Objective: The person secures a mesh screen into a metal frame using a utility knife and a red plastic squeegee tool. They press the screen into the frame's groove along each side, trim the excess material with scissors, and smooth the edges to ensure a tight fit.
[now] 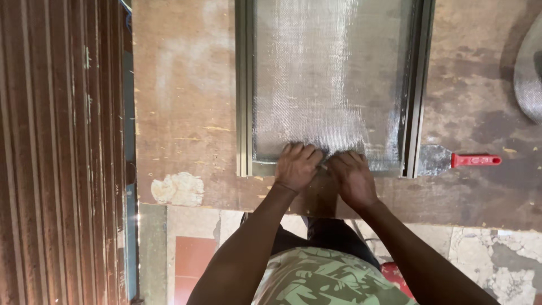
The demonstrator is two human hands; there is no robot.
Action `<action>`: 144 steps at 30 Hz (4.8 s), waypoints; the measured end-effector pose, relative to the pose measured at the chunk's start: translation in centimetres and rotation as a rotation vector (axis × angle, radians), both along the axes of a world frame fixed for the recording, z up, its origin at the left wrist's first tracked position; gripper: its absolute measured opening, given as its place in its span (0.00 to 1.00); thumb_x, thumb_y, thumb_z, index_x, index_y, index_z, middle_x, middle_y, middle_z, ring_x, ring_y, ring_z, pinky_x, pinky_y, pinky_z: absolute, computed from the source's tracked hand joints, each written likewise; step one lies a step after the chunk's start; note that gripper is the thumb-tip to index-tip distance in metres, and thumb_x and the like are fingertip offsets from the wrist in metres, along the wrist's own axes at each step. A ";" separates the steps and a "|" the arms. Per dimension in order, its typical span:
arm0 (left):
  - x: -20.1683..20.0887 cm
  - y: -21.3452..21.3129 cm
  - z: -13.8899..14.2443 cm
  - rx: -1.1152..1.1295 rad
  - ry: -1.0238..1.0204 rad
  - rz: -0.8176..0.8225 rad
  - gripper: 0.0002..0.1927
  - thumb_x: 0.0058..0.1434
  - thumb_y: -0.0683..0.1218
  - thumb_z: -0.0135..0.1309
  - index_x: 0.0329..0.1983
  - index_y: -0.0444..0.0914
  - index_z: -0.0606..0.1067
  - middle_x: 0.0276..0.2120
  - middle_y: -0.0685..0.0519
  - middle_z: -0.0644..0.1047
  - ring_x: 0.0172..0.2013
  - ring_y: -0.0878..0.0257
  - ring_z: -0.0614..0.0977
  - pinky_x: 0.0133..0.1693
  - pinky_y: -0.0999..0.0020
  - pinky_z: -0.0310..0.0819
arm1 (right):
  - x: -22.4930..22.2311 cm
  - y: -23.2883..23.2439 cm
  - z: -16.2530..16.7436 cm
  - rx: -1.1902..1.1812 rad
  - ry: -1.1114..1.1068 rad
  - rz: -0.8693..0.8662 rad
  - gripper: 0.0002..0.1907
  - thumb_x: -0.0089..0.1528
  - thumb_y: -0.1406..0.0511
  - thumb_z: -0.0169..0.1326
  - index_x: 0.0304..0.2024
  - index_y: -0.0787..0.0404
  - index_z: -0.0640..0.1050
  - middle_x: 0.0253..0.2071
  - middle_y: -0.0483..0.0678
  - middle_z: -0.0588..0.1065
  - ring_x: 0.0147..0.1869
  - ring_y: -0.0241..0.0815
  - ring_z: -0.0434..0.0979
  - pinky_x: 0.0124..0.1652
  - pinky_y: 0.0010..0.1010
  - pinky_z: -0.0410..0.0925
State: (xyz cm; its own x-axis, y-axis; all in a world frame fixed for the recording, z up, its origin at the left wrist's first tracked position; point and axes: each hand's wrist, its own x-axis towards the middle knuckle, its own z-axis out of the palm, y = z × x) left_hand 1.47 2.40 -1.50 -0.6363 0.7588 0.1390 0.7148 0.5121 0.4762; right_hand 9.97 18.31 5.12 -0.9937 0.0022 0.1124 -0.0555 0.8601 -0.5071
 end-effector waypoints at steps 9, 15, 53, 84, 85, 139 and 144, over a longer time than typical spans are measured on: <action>-0.6 0.4 0.2 0.048 0.079 0.040 0.01 0.60 0.44 0.61 0.33 0.44 0.80 0.36 0.57 0.81 0.37 0.62 0.79 0.45 0.62 0.72 | 0.3 1.0 1.5 0.067 0.033 0.025 0.10 0.55 0.71 0.57 0.39 0.59 0.82 0.42 0.49 0.79 0.50 0.51 0.76 0.52 0.42 0.65; -0.7 0.3 1.5 0.045 0.096 0.008 0.07 0.48 0.43 0.65 0.29 0.43 0.78 0.32 0.56 0.78 0.37 0.59 0.79 0.43 0.61 0.71 | 2.8 4.2 -0.1 0.161 0.071 0.033 0.12 0.59 0.72 0.55 0.43 0.58 0.82 0.47 0.48 0.80 0.51 0.45 0.77 0.55 0.38 0.65; -0.7 0.7 2.2 0.086 0.107 0.010 0.10 0.45 0.43 0.64 0.30 0.42 0.75 0.34 0.56 0.77 0.40 0.57 0.78 0.45 0.58 0.71 | 6.6 11.7 1.9 0.172 -0.073 0.025 0.12 0.57 0.70 0.56 0.44 0.60 0.79 0.46 0.50 0.76 0.51 0.50 0.75 0.51 0.43 0.67; -0.3 0.8 1.1 0.021 0.114 -0.003 0.12 0.43 0.45 0.65 0.30 0.43 0.75 0.34 0.55 0.78 0.42 0.56 0.79 0.46 0.56 0.72 | 9.5 14.0 2.3 0.015 -0.109 -0.266 0.18 0.56 0.64 0.66 0.49 0.58 0.81 0.50 0.48 0.78 0.52 0.50 0.78 0.48 0.40 0.74; -0.3 0.7 1.3 0.013 0.102 0.000 0.12 0.44 0.45 0.65 0.30 0.43 0.75 0.34 0.55 0.78 0.42 0.56 0.79 0.46 0.56 0.71 | 9.3 13.9 2.0 0.024 -0.090 -0.263 0.18 0.56 0.63 0.66 0.48 0.59 0.81 0.49 0.49 0.78 0.51 0.50 0.78 0.47 0.40 0.74; -0.3 0.7 0.3 -0.026 0.089 0.018 0.08 0.49 0.45 0.65 0.29 0.45 0.76 0.35 0.58 0.80 0.40 0.60 0.79 0.44 0.60 0.73 | 1.7 15.0 3.7 0.193 -0.743 -0.318 0.07 0.60 0.63 0.55 0.36 0.57 0.83 0.42 0.52 0.80 0.46 0.54 0.81 0.43 0.47 0.75; -0.5 0.7 0.5 0.028 0.101 0.029 0.10 0.44 0.45 0.65 0.31 0.43 0.80 0.36 0.55 0.82 0.43 0.58 0.82 0.46 0.58 0.74 | 0.8 14.7 3.6 0.298 -0.885 -0.350 0.08 0.61 0.62 0.55 0.37 0.58 0.83 0.40 0.58 0.81 0.41 0.59 0.81 0.45 0.50 0.75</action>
